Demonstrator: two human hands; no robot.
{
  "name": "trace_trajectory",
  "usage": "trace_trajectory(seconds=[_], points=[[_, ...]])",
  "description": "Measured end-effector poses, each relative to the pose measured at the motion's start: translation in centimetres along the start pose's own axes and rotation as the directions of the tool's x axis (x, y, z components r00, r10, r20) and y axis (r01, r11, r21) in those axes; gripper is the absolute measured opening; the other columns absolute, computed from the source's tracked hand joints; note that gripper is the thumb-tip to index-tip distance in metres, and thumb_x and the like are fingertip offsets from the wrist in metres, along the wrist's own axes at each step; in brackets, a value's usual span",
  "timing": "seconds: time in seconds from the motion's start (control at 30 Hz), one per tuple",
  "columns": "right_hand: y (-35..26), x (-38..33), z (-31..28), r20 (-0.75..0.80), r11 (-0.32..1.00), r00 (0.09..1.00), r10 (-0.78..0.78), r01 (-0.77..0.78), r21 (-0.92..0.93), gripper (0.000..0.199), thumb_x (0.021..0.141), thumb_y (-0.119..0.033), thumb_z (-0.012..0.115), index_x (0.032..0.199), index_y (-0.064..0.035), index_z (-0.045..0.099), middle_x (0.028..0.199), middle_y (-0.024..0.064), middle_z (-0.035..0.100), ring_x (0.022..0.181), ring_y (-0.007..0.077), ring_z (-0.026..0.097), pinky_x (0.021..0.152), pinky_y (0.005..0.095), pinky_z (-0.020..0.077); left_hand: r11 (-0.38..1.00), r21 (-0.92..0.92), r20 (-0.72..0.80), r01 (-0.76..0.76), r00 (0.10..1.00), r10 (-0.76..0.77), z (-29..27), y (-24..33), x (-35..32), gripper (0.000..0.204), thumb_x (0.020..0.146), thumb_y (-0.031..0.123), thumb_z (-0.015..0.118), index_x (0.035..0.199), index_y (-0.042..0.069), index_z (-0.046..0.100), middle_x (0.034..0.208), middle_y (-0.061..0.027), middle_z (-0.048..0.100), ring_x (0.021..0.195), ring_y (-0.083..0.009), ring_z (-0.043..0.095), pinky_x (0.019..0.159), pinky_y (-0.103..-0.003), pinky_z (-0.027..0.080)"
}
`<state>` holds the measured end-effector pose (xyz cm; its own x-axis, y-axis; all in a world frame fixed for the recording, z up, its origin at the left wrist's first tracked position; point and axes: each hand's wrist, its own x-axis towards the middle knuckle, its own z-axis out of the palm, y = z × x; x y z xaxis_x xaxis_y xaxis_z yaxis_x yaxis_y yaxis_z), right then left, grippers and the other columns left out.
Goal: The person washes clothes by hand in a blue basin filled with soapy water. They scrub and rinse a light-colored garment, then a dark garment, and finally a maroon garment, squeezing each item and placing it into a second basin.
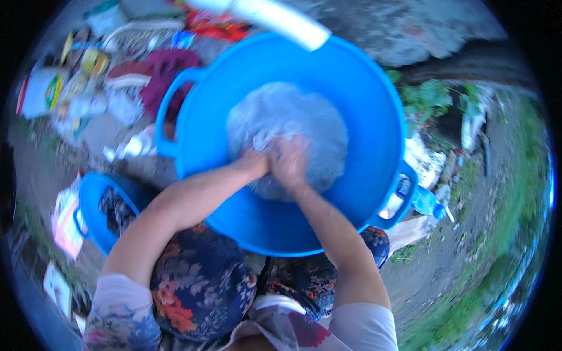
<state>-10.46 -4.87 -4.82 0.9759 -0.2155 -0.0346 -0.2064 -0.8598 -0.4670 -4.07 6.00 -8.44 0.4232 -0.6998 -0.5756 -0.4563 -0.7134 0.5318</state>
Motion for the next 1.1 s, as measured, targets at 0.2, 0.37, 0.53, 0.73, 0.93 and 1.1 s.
trace_trajectory(seconds=[0.2, 0.37, 0.53, 0.73, 0.93, 1.1], points=[[7.5, 9.0, 0.3, 0.322, 0.874, 0.947, 0.008, -0.163, 0.458, 0.028, 0.080, -0.019, 0.061, 0.104, -0.0058, 0.064, 0.103, 0.0136, 0.065, 0.097, 0.0279, 0.060, 0.086, 0.0341, 0.0450, 0.909, 0.416, -0.051, 0.010, 0.999, 0.012, -2.2, 3.5, 0.0, 0.066, 0.082, 0.039, 0.055, 0.134, 0.001, 0.039, 0.141, -0.0164, 0.034, 0.130, -0.0367, 0.029, 0.106, -0.054, 0.015], [2.2, 9.0, -10.5, 0.421, 0.945, 0.907, -0.025, -0.116, 0.306, 0.034, 0.084, -0.020, 0.061, 0.112, -0.0023, 0.061, 0.121, 0.0167, 0.056, 0.115, 0.0269, 0.050, 0.095, 0.0344, 0.0399, 0.220, 0.972, 0.039, -0.083, 0.980, 0.196, -2.3, 3.4, -0.7, 0.048, 0.091, 0.030, 0.041, 0.133, 0.007, 0.043, 0.145, -0.0068, 0.030, 0.135, -0.0286, 0.024, 0.111, -0.053, 0.005], [-5.0, 6.5, -16.2, 0.301, 0.896, 0.898, -0.320, 0.184, 0.403, 0.043, 0.091, -0.034, 0.051, 0.112, 0.0026, 0.059, 0.124, 0.0196, 0.053, 0.120, 0.0293, 0.046, 0.099, 0.0398, 0.0358, -0.292, 0.954, 0.067, 0.065, 0.904, 0.422, -3.0, 3.0, -0.4, 0.044, 0.092, 0.021, 0.040, 0.136, 0.013, 0.041, 0.146, -0.0015, 0.029, 0.137, -0.0238, 0.020, 0.112, -0.055, 0.000], [-17.1, 3.7, -20.1, 0.043, 0.273, 0.637, -0.769, 0.266, 0.925, 0.059, 0.088, -0.053, 0.046, 0.104, 0.0015, 0.063, 0.115, 0.0207, 0.057, 0.111, 0.0355, 0.051, 0.094, 0.0445, 0.0386, -0.212, 0.976, 0.053, 0.057, 0.876, 0.479, -3.1, 5.4, 2.5, 0.044, 0.090, 0.023, 0.043, 0.132, 0.012, 0.045, 0.143, -0.0045, 0.034, 0.136, -0.0264, 0.022, 0.111, -0.054, 0.001], [-22.3, -0.2, -18.3, 0.001, 0.139, 0.386, -0.922, 0.332, 0.933, 0.044, 0.078, -0.047, 0.064, 0.079, -0.0040, 0.067, 0.082, 0.0091, 0.062, 0.078, 0.0258, 0.056, 0.071, 0.0392, 0.0434, 0.091, 0.996, -0.009, -0.024, 0.939, 0.345, -0.5, 2.2, -0.2, 0.042, 0.089, 0.024, 0.045, 0.128, 0.011, 0.050, 0.139, -0.0065, 0.040, 0.134, -0.0283, 0.026, 0.112, -0.054, 0.003], [-22.6, 1.2, -18.9, -0.009, 0.094, 0.363, -0.932, 0.265, 0.960, 0.039, 0.072, -0.041, 0.071, 0.082, -0.0038, 0.061, 0.082, 0.0105, 0.055, 0.073, 0.0270, 0.052, 0.066, 0.0386, 0.0420, 0.247, 0.968, -0.053, -0.047, 0.922, 0.384, -1.0, 3.4, 0.9, 0.044, 0.087, 0.029, 0.046, 0.126, 0.010, 0.052, 0.137, -0.0082, 0.043, 0.134, -0.0296, 0.026, 0.111, -0.054, 0.003]])
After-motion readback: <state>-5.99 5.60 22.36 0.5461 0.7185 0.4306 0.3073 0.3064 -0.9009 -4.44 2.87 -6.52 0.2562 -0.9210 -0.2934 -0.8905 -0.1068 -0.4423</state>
